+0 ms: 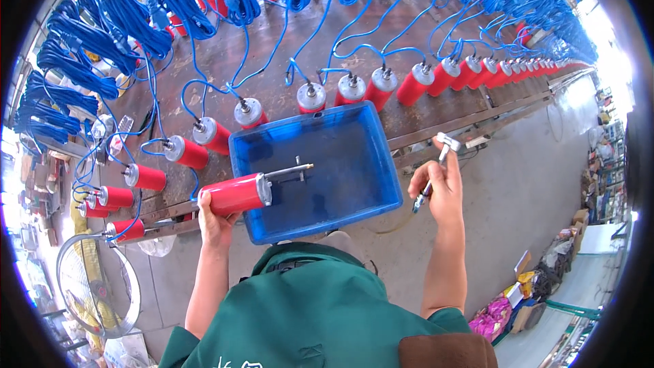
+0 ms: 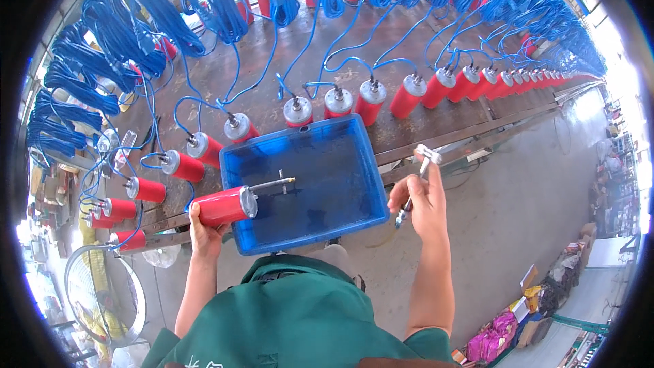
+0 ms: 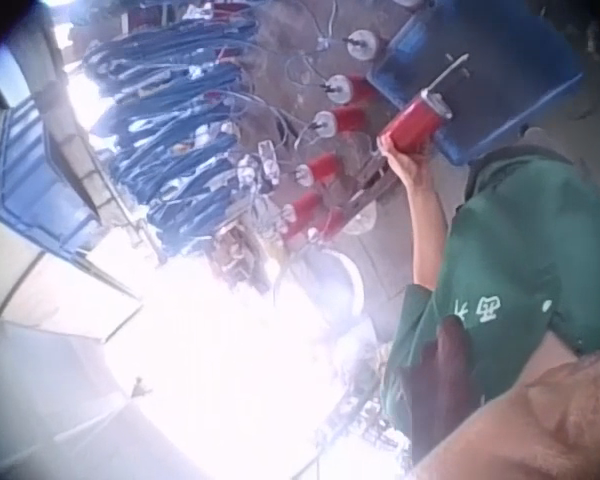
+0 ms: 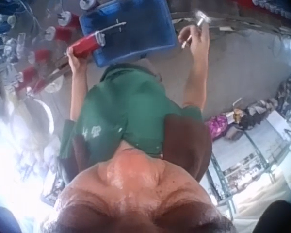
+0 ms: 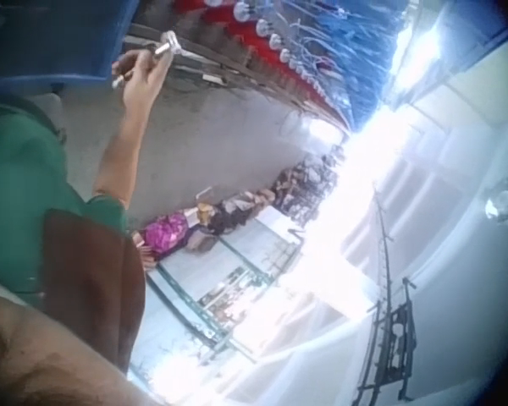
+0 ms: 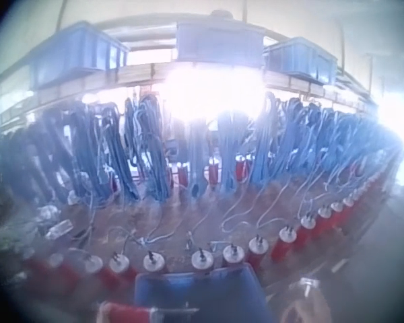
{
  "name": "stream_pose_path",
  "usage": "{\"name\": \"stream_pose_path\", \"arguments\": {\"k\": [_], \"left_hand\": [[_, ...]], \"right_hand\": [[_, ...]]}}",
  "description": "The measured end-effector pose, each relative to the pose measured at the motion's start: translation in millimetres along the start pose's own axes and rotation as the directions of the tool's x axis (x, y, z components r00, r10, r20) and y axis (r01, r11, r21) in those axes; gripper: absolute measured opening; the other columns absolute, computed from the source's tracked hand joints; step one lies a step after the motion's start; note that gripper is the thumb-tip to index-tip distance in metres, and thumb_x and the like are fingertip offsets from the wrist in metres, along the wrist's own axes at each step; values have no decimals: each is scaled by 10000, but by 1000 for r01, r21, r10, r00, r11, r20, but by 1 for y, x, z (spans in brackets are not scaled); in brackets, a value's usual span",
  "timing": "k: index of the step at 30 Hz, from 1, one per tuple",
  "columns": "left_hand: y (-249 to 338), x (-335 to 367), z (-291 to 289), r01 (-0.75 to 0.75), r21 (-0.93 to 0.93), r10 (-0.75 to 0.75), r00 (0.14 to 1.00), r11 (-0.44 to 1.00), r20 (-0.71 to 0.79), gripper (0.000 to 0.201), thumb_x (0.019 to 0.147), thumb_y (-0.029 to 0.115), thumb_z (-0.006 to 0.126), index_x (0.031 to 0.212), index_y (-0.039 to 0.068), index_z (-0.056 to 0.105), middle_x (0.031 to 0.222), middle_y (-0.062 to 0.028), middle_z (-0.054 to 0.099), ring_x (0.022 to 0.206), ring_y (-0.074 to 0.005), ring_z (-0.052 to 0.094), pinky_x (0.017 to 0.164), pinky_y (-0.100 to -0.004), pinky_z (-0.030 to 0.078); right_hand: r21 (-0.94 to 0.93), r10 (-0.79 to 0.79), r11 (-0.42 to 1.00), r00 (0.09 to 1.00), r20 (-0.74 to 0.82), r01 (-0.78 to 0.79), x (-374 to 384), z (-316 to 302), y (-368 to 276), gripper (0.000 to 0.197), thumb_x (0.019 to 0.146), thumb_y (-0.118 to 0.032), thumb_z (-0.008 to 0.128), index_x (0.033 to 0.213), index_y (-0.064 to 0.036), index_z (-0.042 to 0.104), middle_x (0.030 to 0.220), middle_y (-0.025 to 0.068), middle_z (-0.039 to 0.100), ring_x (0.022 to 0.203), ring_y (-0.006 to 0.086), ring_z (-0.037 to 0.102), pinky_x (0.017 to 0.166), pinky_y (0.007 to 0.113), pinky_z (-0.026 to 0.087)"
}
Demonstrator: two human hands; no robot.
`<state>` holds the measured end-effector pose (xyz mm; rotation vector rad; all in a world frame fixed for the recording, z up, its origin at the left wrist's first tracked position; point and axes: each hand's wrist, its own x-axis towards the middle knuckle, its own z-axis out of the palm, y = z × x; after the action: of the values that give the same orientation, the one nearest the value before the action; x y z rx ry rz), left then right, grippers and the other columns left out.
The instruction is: The person tests a fire extinguisher for leaks by submerging it in a blue bin of water. The person repeatedly puts the extinguisher into the water, holds it there to check for bubbles, and then removes it, using a small hammer to tap the valve assembly in between tests.
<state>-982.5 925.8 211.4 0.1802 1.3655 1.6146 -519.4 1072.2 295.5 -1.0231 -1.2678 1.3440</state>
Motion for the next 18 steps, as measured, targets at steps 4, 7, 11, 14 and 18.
{"name": "stream_pose_path", "arguments": {"k": [4, 7, 11, 14, 18], "left_hand": [[-2, 4, -6, 39, -19, -38, 998, 999, 41, 698, 940, 655, 716, 1380, 137, 556, 1301, -120, 710, 1166, -278, 730, 929, -453, 655], [-2, 3, -3, 26, -25, -26, 999, 999, 28, 710, 921, 636, 739, 1367, 121, 539, 1257, -127, 716, 1095, -282, 752, 883, -450, 669], [1, -2, -1, 4, -25, -3, 999, 1000, 44, 718, 925, 635, 738, 1369, 107, 537, 1255, -135, 714, 1091, -277, 752, 864, -438, 677], [-2, 3, -6, 19, -37, -17, 998, 999, 53, 698, 931, 629, 736, 1379, 136, 530, 1273, -129, 707, 1083, -276, 754, 861, -441, 675], [-3, 4, -3, 33, -48, -30, 997, 998, 70, 684, 924, 626, 744, 1382, 166, 528, 1273, -117, 710, 1056, -273, 761, 856, -438, 674]], "right_hand": [[145, -162, 975, 986, -46, 167, -9, 48, -25, 517, 1163, -253, 515, 1628, -154, 313, 955, 57, 640, 589, 97, 559, 483, 234, 461], [23, -49, 999, 999, 0, 49, -8, 73, -17, 378, 1148, -366, 554, 1430, -144, 436, 917, 17, 567, 618, 51, 460, 491, 207, 381], [19, 172, 984, 971, 166, -178, 0, 121, -9, 237, 1154, -306, 512, 1297, -128, 446, 858, 6, 537, 624, 52, 472, 500, 223, 393], [21, 361, 923, 883, 299, -384, 17, 142, -1, 135, 1122, -237, 546, 1148, -108, 512, 812, 12, 548, 566, 53, 472, 442, 228, 379], [89, 463, 869, 863, 203, -487, 41, 160, 58, 112, 1076, -145, 526, 1059, -62, 600, 790, 31, 586, 550, 57, 472, 420, 230, 369]]}}
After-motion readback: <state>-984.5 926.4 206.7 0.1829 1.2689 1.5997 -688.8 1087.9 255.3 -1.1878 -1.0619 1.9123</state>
